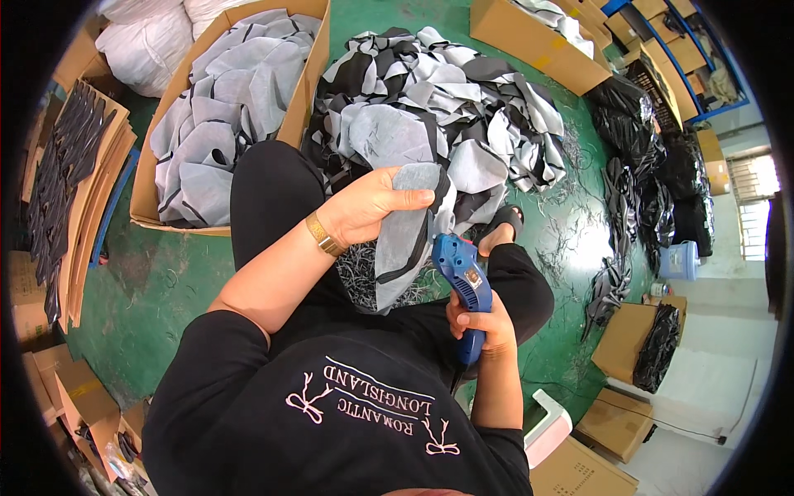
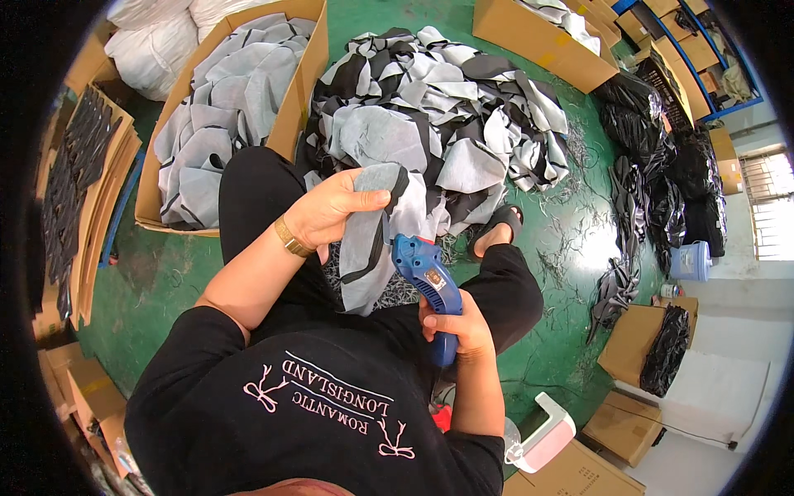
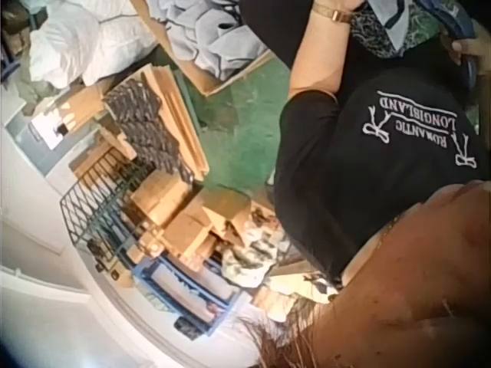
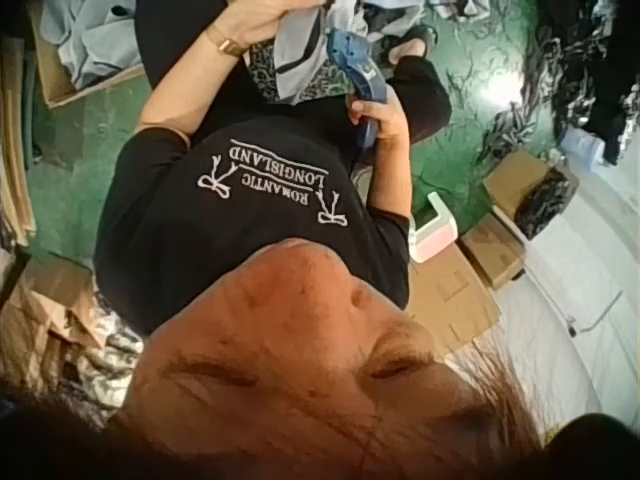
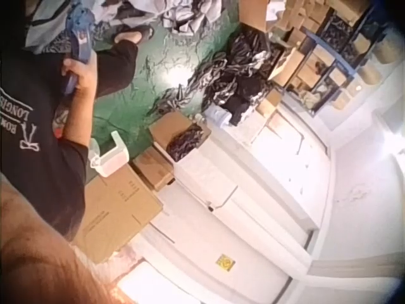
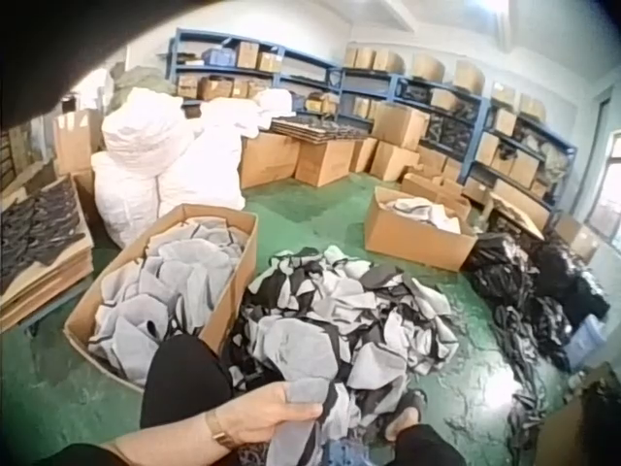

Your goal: Trimming edges of fabric pieces using a hand-held electric cutter.

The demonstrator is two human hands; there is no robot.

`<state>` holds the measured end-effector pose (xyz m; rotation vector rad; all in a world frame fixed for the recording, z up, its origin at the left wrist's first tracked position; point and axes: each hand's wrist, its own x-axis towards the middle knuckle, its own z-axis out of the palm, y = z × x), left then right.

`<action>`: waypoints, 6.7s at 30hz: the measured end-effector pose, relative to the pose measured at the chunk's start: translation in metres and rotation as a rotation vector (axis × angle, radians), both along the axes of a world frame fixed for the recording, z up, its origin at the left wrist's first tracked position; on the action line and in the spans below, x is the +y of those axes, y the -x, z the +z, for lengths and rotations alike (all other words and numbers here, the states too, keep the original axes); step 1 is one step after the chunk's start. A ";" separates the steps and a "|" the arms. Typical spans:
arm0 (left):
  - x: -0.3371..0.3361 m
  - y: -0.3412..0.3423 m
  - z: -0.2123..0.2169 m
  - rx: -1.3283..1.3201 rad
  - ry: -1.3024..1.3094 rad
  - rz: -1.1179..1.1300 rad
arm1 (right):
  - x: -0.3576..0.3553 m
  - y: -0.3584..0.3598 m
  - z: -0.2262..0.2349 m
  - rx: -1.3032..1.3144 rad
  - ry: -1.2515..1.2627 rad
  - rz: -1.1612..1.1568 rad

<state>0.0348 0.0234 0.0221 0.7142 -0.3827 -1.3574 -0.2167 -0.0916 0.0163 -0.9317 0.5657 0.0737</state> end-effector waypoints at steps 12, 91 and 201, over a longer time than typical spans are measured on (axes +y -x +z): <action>0.003 0.011 0.005 -0.195 0.005 0.040 | 0.006 -0.011 -0.004 -0.156 -0.284 -0.085; 0.020 0.015 0.021 -0.668 -0.263 0.171 | 0.015 -0.005 0.030 0.136 0.442 -0.147; -0.001 0.025 -0.014 0.073 -0.074 0.268 | 0.009 0.004 0.029 0.035 0.510 -0.321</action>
